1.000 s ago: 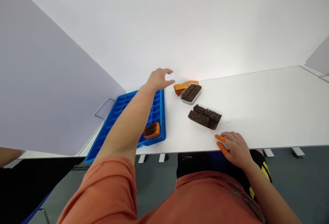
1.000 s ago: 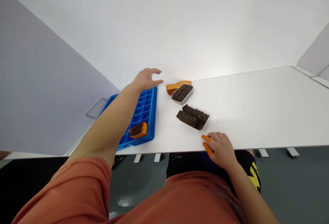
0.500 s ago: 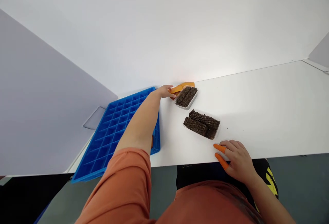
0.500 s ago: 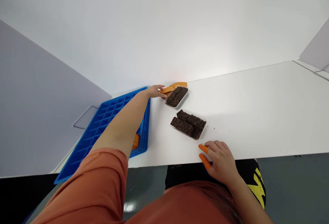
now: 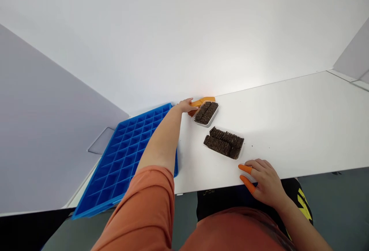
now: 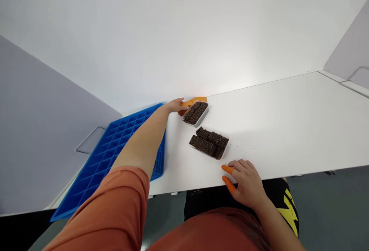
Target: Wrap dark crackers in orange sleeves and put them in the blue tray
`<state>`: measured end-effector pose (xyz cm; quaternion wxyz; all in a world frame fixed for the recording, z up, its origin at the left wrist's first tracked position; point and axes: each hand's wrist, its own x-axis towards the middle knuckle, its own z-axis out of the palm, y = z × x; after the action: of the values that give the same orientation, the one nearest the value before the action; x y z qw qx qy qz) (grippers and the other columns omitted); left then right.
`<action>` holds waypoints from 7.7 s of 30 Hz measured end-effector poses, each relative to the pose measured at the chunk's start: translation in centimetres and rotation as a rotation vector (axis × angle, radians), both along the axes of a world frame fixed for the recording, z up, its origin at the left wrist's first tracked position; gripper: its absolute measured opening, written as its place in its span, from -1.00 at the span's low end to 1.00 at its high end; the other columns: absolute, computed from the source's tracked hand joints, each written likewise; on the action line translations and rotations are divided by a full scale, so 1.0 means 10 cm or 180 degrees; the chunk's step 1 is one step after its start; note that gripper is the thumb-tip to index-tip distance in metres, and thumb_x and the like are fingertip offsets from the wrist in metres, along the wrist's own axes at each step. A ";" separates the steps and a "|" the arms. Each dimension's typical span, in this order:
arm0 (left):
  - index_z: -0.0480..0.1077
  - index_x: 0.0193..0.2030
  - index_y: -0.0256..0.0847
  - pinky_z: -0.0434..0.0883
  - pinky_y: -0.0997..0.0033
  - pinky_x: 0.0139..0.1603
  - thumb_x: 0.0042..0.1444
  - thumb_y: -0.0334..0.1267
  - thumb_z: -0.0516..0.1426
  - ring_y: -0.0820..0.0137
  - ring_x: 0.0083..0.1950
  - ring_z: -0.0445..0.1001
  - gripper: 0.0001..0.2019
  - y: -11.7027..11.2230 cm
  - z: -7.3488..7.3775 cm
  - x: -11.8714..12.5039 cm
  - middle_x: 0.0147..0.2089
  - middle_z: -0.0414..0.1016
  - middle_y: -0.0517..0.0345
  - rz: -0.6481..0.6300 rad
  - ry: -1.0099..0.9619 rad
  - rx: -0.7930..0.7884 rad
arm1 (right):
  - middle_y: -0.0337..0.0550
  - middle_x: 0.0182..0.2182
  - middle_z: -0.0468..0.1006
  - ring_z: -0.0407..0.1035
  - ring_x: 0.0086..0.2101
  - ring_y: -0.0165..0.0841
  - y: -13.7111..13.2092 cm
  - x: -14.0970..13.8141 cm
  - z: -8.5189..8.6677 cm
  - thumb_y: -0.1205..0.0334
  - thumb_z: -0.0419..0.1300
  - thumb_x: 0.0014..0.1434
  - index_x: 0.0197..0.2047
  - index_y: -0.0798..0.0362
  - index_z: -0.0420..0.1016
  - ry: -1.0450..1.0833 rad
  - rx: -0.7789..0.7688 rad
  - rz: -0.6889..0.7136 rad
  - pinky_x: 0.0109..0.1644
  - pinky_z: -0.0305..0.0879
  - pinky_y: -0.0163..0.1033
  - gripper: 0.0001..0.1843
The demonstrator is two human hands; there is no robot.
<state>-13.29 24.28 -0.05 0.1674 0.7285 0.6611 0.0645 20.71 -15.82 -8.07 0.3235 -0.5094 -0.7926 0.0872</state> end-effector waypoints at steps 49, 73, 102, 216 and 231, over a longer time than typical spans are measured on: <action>0.55 -0.23 -0.09 0.51 0.16 -0.20 0.30 0.05 0.18 0.24 -0.23 0.55 -0.72 -4.05 0.73 1.52 -0.26 0.60 0.00 -0.1587 -0.3053 0.1732 | -0.18 -0.23 0.61 0.48 -0.23 -0.30 -0.58 -0.11 1.62 0.18 0.26 0.27 -0.22 -0.11 0.58 0.1725 0.1035 -0.0395 -0.16 0.45 -0.12 -0.94; 0.17 -0.25 -0.08 0.21 0.41 -0.41 -0.12 -0.37 0.25 0.46 -0.41 0.23 -0.65 -3.88 0.48 1.50 -0.31 0.30 0.26 -0.2292 -0.2212 0.1380 | -0.27 -0.53 0.53 0.36 -0.47 -0.43 -0.40 -0.05 1.34 -0.18 0.38 0.12 -0.51 0.03 0.46 0.2165 -0.0653 0.0163 -0.32 0.32 -0.28 -0.53; 0.31 0.05 -0.20 0.43 0.21 -0.08 0.35 0.12 0.08 0.25 -0.09 0.43 -0.59 -4.06 0.57 1.48 -0.06 0.46 0.00 -0.2190 -0.2057 0.0764 | -0.34 -0.55 0.50 0.31 -0.52 -0.49 -0.32 0.09 0.89 0.04 0.58 -0.25 -0.44 0.07 0.53 0.3458 -0.2207 0.0683 -0.39 0.33 -0.35 -0.58; 0.07 -0.14 -0.06 0.35 0.47 -0.23 0.01 -0.32 0.40 0.47 -0.21 0.32 -0.46 -3.63 -0.72 0.87 -0.13 0.28 0.19 -0.1171 -0.3188 0.1611 | 0.01 0.10 0.54 0.40 0.16 -0.12 0.02 0.13 0.86 -0.08 0.35 0.21 0.20 -0.06 0.49 0.0608 -0.0367 0.0017 0.35 0.27 0.11 -0.45; 0.07 -0.10 -0.05 0.39 0.40 -0.16 0.04 -0.29 0.40 0.39 -0.10 0.38 -0.46 -3.64 -0.76 0.83 -0.08 0.30 0.14 -0.1358 -0.2977 0.1306 | -0.01 0.31 0.41 -0.05 0.48 0.08 0.56 0.15 0.83 0.30 0.19 0.28 -0.12 0.00 0.63 -0.1543 -0.0059 0.0178 0.57 -0.25 0.38 -0.81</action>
<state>-4.99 -12.12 -7.62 0.3071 0.7577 0.3280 0.4733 22.25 -10.26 0.20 0.1166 -0.4963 -0.8600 -0.0215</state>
